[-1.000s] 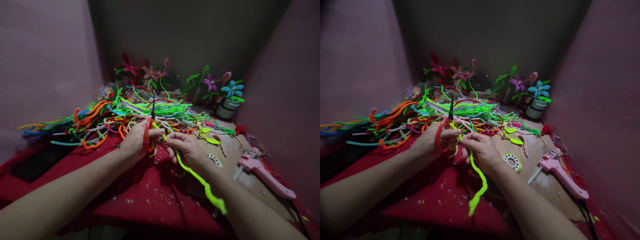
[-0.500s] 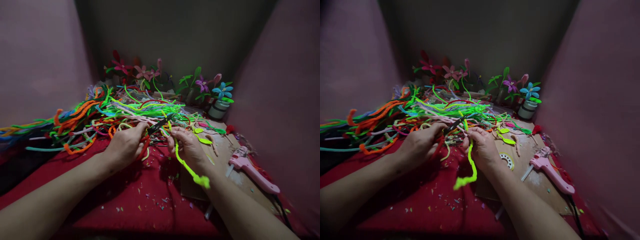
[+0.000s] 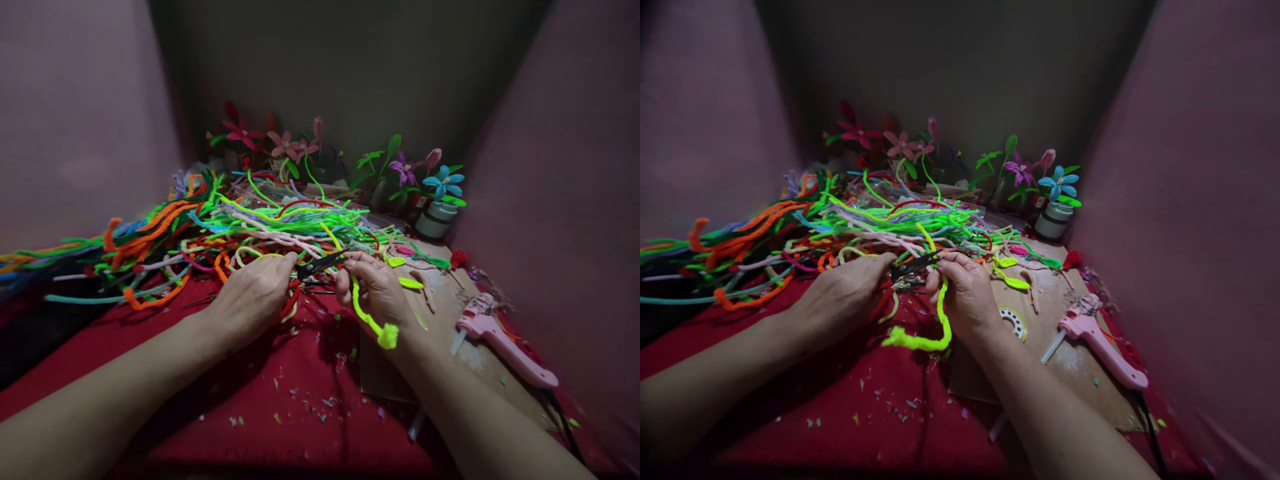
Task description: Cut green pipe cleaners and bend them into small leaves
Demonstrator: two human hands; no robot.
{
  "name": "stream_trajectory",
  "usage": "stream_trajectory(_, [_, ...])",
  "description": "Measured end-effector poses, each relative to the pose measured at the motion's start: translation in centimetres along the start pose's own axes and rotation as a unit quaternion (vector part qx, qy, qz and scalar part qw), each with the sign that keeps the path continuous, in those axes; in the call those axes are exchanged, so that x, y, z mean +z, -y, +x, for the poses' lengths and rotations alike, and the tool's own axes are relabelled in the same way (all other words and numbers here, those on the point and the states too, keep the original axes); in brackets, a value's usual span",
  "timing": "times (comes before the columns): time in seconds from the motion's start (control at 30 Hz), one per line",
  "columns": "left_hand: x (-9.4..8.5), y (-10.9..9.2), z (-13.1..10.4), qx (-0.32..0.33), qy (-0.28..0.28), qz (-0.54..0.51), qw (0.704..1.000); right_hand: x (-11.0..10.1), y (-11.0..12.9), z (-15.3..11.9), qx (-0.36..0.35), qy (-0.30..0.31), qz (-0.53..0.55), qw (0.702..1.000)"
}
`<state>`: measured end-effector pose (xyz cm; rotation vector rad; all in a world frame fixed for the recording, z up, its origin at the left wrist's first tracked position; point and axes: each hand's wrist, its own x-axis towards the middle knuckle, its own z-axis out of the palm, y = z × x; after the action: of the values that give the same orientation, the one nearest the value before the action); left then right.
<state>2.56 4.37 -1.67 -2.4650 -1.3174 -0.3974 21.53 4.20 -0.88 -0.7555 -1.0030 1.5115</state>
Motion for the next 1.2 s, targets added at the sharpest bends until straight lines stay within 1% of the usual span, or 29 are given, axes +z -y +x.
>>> stream_trajectory(0.2, [-0.28,-0.13,0.02,0.001,0.002,0.022,1.0,0.13,-0.17,0.06,-0.014,-0.011,0.003,1.0])
stream_trajectory(0.5, [-0.84,-0.54,0.05,0.003,0.003,0.092,0.996,0.36,-0.05,0.06,-0.017,-0.018,0.019,1.0])
stream_trajectory(0.8, [-0.63,-0.58,-0.17,0.004,0.005,0.117,0.993,0.21,-0.3,0.1,-0.005,-0.016,0.044,0.999])
stream_trajectory(1.2, [-0.51,-0.85,-0.21,0.002,0.041,0.074,0.996,0.35,-0.3,0.04,0.003,-0.029,0.04,0.999])
